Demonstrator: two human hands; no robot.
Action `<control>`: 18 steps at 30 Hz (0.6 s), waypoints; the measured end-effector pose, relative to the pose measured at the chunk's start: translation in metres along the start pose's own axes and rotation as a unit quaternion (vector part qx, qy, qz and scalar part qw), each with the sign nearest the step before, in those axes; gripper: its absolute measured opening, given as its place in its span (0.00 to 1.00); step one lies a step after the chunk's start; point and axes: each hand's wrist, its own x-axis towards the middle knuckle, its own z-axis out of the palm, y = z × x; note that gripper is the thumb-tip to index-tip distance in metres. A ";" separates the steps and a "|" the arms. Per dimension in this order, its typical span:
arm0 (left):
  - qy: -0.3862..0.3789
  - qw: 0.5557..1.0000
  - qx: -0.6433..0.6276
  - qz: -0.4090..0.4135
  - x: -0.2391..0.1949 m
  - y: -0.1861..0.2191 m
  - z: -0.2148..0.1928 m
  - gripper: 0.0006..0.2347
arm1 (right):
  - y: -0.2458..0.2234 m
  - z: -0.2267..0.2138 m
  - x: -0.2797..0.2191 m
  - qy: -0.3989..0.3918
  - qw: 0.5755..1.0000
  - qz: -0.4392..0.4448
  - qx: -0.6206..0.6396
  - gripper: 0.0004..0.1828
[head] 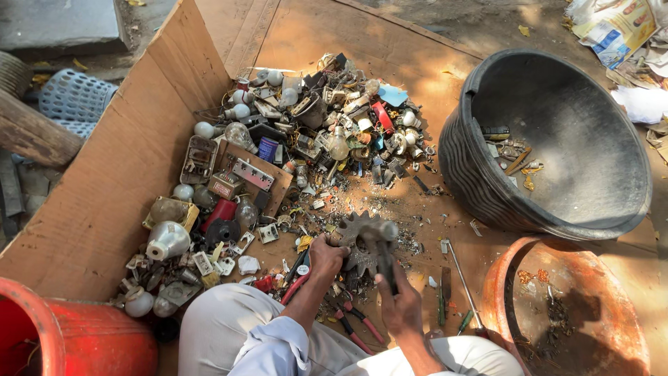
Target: The person sits on the ground and repeatedly strikes a metal gear-like object with a hammer to break it into smaller pieces. The person occasionally uses pliers to adjust the object. The broken fragments remain on the ground.
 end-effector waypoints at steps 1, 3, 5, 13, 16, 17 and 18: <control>0.008 1.000 0.012 0.010 -0.002 -0.004 0.000 0.12 | 0.001 -0.001 -0.004 0.025 0.998 -0.055 0.013 0.30; 0.016 0.999 0.021 0.028 -0.004 -0.006 -0.001 0.12 | 0.003 -0.001 -0.006 0.080 0.982 -0.168 0.043 0.28; 0.017 0.999 0.015 0.045 -0.006 -0.004 -0.002 0.13 | 0.006 0.004 -0.001 0.024 0.998 -0.048 -0.044 0.29; -0.001 1.000 0.010 -0.006 -0.008 -0.004 -0.004 0.11 | 0.012 0.007 0.006 0.037 0.997 -0.060 -0.027 0.29; 0.004 1.000 -0.002 0.010 0.001 -0.013 0.003 0.13 | 0.001 0.005 -0.005 0.101 0.979 -0.164 0.065 0.26; 0.009 1.000 -0.002 0.022 0.003 -0.015 0.004 0.13 | -0.004 0.006 -0.005 0.102 0.963 -0.235 0.081 0.23; 0.011 1.000 0.016 0.017 0.003 -0.018 0.003 0.13 | -0.008 0.008 -0.005 0.103 0.942 -0.304 0.096 0.21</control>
